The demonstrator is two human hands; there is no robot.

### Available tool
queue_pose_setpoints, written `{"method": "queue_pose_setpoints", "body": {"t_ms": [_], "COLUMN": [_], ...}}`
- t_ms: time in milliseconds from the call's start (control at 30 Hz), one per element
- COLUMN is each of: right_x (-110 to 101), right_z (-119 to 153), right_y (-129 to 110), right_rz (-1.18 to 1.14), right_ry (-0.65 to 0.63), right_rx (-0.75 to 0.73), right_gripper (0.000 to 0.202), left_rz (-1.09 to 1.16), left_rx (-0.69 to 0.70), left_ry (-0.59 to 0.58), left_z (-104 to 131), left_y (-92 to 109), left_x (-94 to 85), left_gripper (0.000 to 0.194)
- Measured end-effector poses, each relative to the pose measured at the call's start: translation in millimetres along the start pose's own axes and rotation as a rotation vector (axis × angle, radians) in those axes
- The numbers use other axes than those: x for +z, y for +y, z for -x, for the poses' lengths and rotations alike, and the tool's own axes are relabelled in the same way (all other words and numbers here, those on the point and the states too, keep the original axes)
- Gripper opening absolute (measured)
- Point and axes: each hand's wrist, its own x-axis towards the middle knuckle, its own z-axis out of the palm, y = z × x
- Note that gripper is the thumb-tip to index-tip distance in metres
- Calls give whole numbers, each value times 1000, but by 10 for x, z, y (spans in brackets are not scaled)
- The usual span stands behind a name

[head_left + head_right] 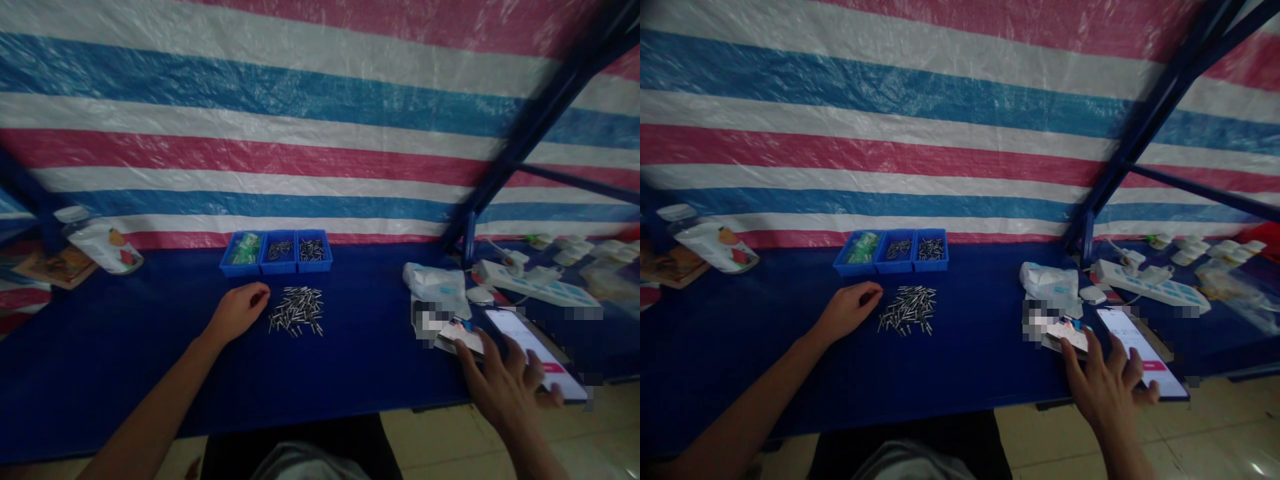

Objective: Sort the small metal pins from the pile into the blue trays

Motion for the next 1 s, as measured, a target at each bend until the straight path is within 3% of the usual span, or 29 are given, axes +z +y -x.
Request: {"method": "queue_pose_setpoints", "body": {"t_ms": [100,200,300,467,533,633,800,1000], "right_x": [-82,-201,-310,-474,-507,-464,-216,3], "right_z": [18,68,90,-138,-284,-464,-527,-380], "right_y": [-135,-524,-1130,-2168,-2492,-2864,-3163,-3149], "right_rz": [-42,-187,-408,-413,-319,-249,-314,-415], "right_ry": [119,171,-28,-453,-532,-534,-486,-497], "right_rx": [-61,-288,-583,-755,-826,-896,-905,-883], "right_gripper": [65,48,32,31,29,25,23,22], "left_rz": [-10,-23,-51,-62,-66,-62,-48,-37], "left_rx": [3,10,6,11,14,12,14,39], "left_ry": [-11,-26,-44,-67,-71,-80,-90,-94], "left_z": [-5,-8,-8,-9,-11,-12,-5,3], "left_y": [7,19,29,24,22,29,51,67], "left_x": [-4,-12,-16,-8,-7,-12,-27,-38], "left_gripper": [23,23,23,21,20,19,21,26]}}
